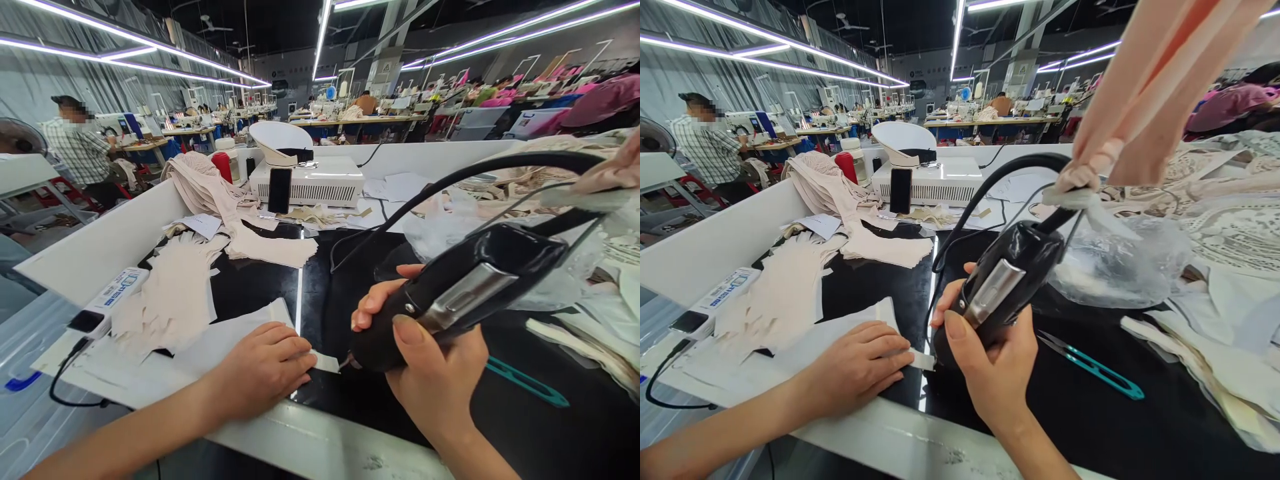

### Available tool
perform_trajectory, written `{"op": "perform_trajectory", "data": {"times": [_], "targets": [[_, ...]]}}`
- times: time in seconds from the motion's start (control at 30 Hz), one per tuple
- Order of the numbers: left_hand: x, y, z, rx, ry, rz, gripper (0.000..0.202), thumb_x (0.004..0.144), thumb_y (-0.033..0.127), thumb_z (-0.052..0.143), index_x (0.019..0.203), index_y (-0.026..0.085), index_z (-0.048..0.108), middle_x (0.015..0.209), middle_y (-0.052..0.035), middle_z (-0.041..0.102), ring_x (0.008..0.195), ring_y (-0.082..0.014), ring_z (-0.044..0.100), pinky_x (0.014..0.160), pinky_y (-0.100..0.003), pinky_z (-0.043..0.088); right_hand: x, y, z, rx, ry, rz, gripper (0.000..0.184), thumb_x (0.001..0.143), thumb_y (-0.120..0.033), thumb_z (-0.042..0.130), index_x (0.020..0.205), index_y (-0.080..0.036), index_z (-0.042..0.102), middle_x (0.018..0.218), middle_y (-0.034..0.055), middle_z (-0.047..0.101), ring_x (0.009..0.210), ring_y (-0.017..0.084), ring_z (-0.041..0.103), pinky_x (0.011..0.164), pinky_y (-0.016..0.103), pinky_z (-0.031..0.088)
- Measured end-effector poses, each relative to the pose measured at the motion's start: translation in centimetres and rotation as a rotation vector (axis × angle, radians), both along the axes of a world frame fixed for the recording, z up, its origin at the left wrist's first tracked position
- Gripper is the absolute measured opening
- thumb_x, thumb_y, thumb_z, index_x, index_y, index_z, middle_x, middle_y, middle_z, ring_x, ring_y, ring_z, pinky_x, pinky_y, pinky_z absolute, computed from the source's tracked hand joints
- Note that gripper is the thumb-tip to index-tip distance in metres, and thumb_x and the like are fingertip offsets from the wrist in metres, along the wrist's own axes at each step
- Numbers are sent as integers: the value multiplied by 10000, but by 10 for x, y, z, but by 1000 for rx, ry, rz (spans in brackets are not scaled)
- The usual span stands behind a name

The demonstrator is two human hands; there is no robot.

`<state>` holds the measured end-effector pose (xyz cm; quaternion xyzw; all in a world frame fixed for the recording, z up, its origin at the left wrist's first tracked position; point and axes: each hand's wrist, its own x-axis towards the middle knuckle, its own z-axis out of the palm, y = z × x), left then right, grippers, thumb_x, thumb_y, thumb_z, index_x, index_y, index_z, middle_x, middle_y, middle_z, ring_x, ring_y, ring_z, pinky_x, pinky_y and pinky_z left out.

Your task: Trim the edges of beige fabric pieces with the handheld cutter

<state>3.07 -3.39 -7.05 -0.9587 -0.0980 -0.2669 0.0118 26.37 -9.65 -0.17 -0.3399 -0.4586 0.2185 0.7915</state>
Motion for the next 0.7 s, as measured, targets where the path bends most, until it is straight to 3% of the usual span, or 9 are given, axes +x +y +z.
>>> {"op": "perform_trajectory", "data": {"times": [0.43,0.7], "targets": [[-5,10,-3,-62,-56,21,260,1364,243,657,1248,183,882,1235,-87,949,1096,-220,898,1127,-365,721,2,-3,9,-24,3,-15,474,914,-565,1197,1194,-327,898,804,-35,831,595,200,774,568,315,719],[-6,19,-11,-37,-19,-2,210,1301,145,693,1314,192,898,1270,-108,943,1135,-243,890,1137,-390,716,1,2,8,-38,12,-28,482,857,-591,1217,1154,-339,932,751,-31,813,560,224,742,528,356,693]]}}
